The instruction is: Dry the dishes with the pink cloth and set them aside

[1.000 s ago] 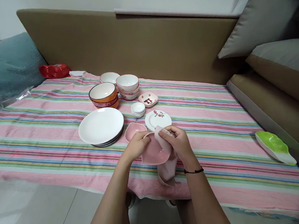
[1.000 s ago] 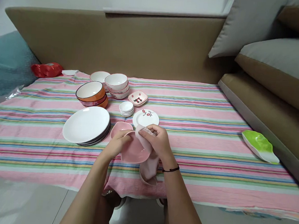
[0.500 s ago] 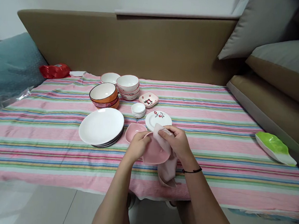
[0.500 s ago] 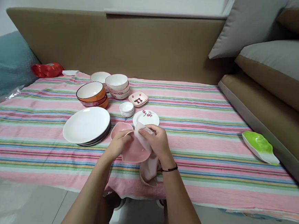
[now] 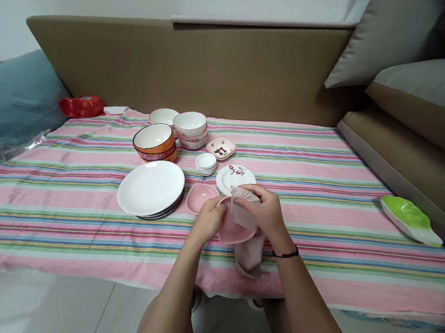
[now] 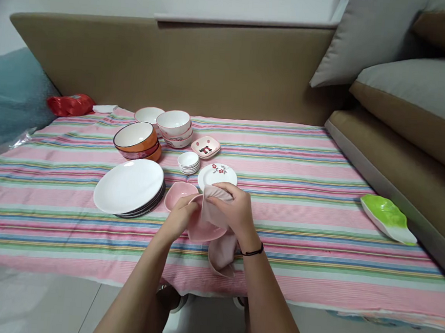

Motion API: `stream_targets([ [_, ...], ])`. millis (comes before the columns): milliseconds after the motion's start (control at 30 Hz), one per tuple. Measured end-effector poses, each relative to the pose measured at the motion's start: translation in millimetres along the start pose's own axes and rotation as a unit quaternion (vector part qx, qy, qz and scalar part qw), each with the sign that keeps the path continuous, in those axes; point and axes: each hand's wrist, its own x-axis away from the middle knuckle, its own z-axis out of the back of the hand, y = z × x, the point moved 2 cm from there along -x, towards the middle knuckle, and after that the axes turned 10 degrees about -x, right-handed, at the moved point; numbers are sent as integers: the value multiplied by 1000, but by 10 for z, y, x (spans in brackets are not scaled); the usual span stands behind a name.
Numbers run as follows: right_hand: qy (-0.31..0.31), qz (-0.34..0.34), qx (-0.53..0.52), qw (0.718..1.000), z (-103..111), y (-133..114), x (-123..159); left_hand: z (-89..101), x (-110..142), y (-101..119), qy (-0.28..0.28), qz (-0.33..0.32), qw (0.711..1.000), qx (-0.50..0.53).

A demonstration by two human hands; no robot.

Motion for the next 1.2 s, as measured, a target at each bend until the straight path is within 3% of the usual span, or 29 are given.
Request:
stream_targets([
  [133,63,7,-1,998,21,1,-1,-65,10,35,-13,5,1000,-8],
  [400,-81,-18,-37,996,99,9,-34,6,-37,-24,38,32,998,48],
  [700,29,-28,11,999,-6,-22,-15,-39,-10,40,-8,-29,1000,-8],
  [1033,-2,34,9,999,16,16,-39,41,16,55,-27,-27,998,-43],
  [1200,-62,23,-30,997,-23,25,-55,12,0,9,16,0,1000,-9],
])
